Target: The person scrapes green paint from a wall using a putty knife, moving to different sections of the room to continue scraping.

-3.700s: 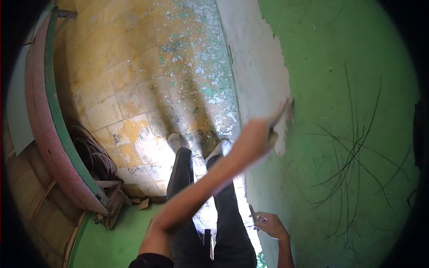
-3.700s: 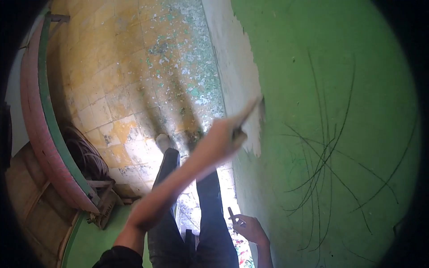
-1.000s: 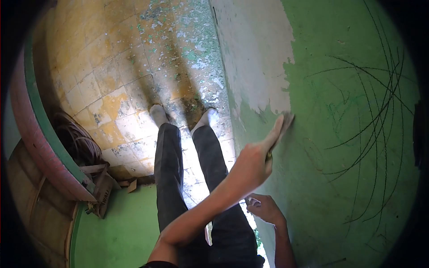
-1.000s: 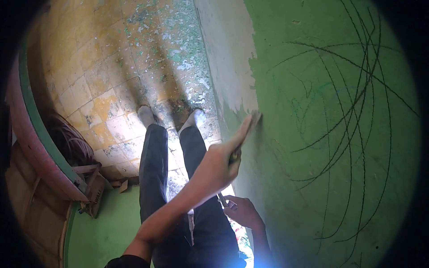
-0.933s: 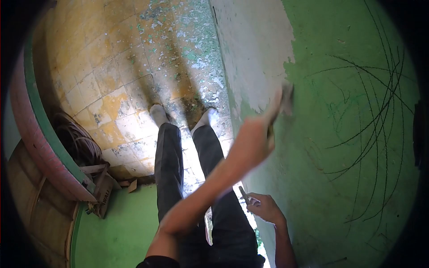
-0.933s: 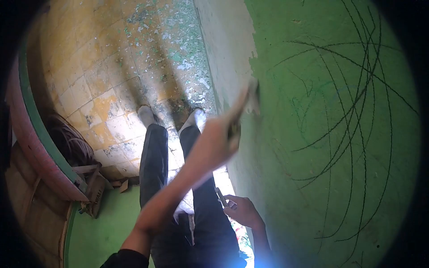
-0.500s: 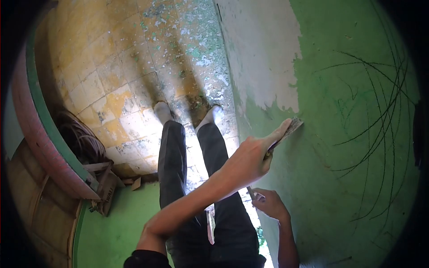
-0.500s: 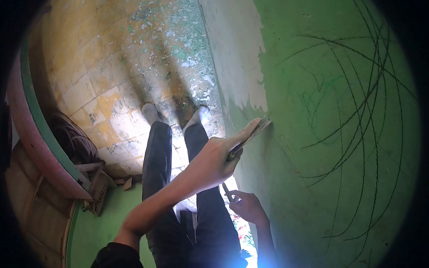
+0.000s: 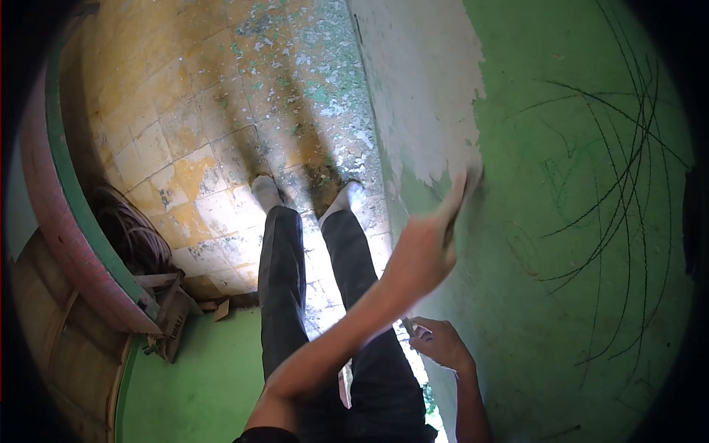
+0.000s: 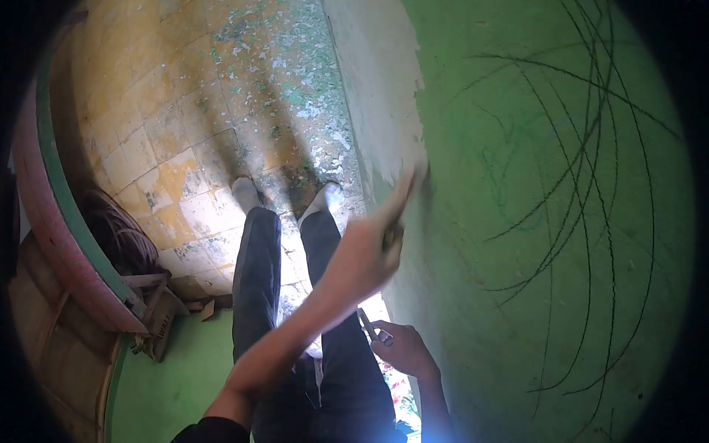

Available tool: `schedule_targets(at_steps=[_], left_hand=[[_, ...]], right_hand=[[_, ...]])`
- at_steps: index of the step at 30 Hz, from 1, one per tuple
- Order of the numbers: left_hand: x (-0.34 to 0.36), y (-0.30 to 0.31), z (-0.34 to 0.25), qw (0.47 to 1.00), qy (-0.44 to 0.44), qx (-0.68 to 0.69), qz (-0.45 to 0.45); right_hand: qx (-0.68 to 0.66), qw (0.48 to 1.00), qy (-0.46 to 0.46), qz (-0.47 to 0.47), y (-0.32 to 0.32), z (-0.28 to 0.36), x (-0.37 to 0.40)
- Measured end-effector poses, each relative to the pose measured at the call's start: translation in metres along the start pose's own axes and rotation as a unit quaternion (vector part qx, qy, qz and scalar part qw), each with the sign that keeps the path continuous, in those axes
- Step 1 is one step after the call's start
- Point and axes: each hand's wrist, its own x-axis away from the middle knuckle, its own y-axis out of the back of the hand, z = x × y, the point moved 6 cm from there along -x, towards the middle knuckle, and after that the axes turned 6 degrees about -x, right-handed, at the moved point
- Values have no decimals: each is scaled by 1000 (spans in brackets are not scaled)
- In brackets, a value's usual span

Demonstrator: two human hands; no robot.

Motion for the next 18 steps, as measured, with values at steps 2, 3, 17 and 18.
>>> schedule_targets(at_steps=[2,3,17,18], left_hand=[[-47,22,-5,999,18,-32,-33],[-44,20,-3,999,18,-35,-21],[25,-8,-12,1000,-22,-9,-7],[15,1,-14,1000,1,5,10]], right_hand=[[20,1000,-5,6,0,-1,-5],[13,1000,-8,4,1,-2,-7],[93,995,36,-16,3,2,-1],[63,998,18,-13,2,-1,3]])
